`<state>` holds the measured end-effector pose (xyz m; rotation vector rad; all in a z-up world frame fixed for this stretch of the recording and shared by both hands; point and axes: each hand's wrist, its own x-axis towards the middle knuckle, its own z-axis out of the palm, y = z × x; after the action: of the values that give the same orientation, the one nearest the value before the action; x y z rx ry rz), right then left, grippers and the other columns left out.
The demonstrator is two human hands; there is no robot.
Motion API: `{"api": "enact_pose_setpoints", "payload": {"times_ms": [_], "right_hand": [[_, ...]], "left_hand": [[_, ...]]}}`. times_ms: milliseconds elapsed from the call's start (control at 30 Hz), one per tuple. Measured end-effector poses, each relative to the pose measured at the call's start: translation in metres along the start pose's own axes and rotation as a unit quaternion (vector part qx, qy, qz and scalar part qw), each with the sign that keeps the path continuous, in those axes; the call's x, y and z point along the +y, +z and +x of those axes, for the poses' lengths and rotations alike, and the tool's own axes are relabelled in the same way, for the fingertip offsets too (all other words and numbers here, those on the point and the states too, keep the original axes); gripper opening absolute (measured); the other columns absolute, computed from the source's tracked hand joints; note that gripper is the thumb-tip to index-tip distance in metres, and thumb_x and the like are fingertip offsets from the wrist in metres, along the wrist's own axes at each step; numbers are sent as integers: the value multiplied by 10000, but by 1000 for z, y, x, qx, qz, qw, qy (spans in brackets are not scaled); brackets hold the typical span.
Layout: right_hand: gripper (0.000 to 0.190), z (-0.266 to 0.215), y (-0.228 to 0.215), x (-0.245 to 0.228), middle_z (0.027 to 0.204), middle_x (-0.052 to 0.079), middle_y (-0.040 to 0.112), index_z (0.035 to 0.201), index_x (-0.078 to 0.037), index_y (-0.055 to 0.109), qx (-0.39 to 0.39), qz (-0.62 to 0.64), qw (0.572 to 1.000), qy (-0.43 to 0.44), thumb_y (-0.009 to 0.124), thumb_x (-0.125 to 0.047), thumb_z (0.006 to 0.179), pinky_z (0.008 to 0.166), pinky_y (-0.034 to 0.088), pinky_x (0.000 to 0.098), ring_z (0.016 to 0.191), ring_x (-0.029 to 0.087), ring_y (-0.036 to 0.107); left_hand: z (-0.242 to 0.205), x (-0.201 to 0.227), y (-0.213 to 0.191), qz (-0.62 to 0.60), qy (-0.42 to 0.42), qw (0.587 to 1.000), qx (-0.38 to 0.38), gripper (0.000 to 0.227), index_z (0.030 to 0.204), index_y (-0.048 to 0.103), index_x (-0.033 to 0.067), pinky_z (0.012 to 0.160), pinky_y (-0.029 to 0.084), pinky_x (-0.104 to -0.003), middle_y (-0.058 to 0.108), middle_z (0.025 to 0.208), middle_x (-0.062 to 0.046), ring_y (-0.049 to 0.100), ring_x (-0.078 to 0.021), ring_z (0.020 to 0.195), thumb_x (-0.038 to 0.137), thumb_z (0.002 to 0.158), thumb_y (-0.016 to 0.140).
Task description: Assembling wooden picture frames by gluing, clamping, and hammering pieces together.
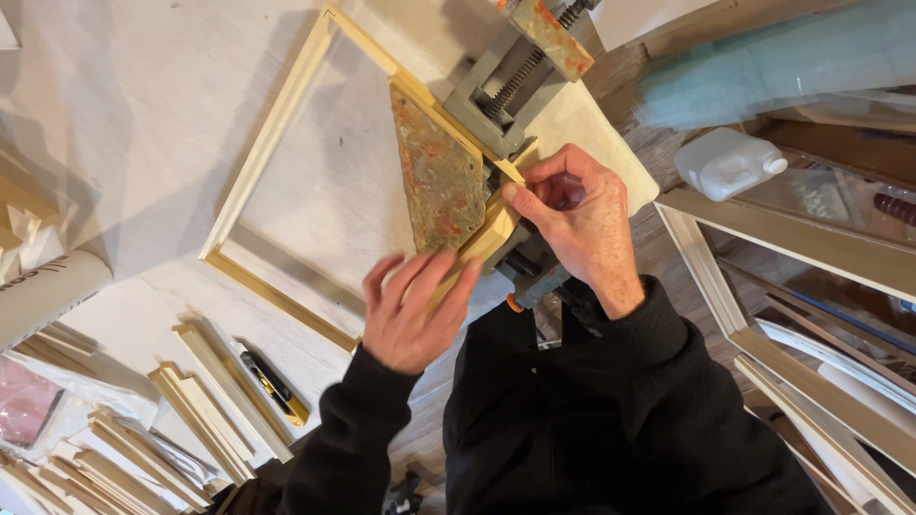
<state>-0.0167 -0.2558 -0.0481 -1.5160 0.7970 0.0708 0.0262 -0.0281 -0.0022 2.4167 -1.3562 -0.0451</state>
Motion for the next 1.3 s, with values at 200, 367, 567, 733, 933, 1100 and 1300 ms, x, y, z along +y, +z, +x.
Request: {"api": "enact_pose_setpoints", "payload": {"times_ms": [200, 367, 567, 733, 933, 1100, 1300], "right_hand": [[207, 3, 1, 5, 752, -39, 622, 928, -31, 638, -3, 25, 1000, 11, 838, -73, 895, 584, 474, 178, 675, 1, 544], [205, 1, -1, 8, 761, -39, 632, 932, -29, 644, -5, 6, 1000, -6, 841, -75, 900, 574, 463, 175, 669, -1, 527], [183, 1, -2, 3, 783, -22, 679, 943, -25, 670, -8, 24, 1000, -1, 837, -85, 901, 588, 497, 177, 684, 1, 576], [152, 1, -7, -8, 763, -8, 722, 906, -34, 713, -9, -60, 998, -5, 834, -125, 902, 554, 525, 194, 641, 17, 641], [177, 2, -13, -14, 711, 2, 691, 939, -12, 755, -13, -103, 994, -20, 774, -187, 959, 521, 476, 223, 605, 43, 590], [226, 6, -16, -14, 681, 15, 656, 999, 10, 744, -36, -82, 996, -15, 701, -212, 1011, 516, 453, 235, 589, 42, 566], [241, -16, -35, -15, 688, 15, 656, 987, 16, 731, -50, -87, 995, -19, 690, -216, 1037, 553, 475, 246, 610, 76, 586]], "left_hand": [[57, -24, -8, -34, 97, 989, -109, 551, 1406, 658, 136, 1190, 282, -596, 528, 1527, -3, 460, -235, 1434, 163, 856, 665], [76, -39, -12, -37, 158, 973, -162, 511, 1416, 624, 138, 1216, 248, -623, 520, 1541, -4, 415, -248, 1464, 212, 914, 680], [84, -43, -13, -30, 185, 965, -182, 430, 1381, 631, 145, 1245, 237, -623, 552, 1476, -20, 407, -242, 1459, 295, 984, 701], [84, -42, -14, -27, 180, 963, -197, 436, 1386, 639, 154, 1254, 225, -623, 553, 1448, -19, 396, -234, 1463, 317, 987, 703], [91, -40, -16, -19, 181, 963, -200, 466, 1368, 641, 161, 1238, 216, -625, 517, 1526, -41, 381, -237, 1470, 358, 951, 706], [98, -40, -17, -15, 190, 958, -216, 451, 1335, 643, 148, 1231, 215, -635, 504, 1529, -51, 375, -245, 1465, 366, 945, 703], [103, -39, -22, 1, 201, 953, -225, 458, 1321, 648, 138, 1216, 211, -654, 503, 1506, -69, 379, -262, 1449, 377, 934, 696]]}}
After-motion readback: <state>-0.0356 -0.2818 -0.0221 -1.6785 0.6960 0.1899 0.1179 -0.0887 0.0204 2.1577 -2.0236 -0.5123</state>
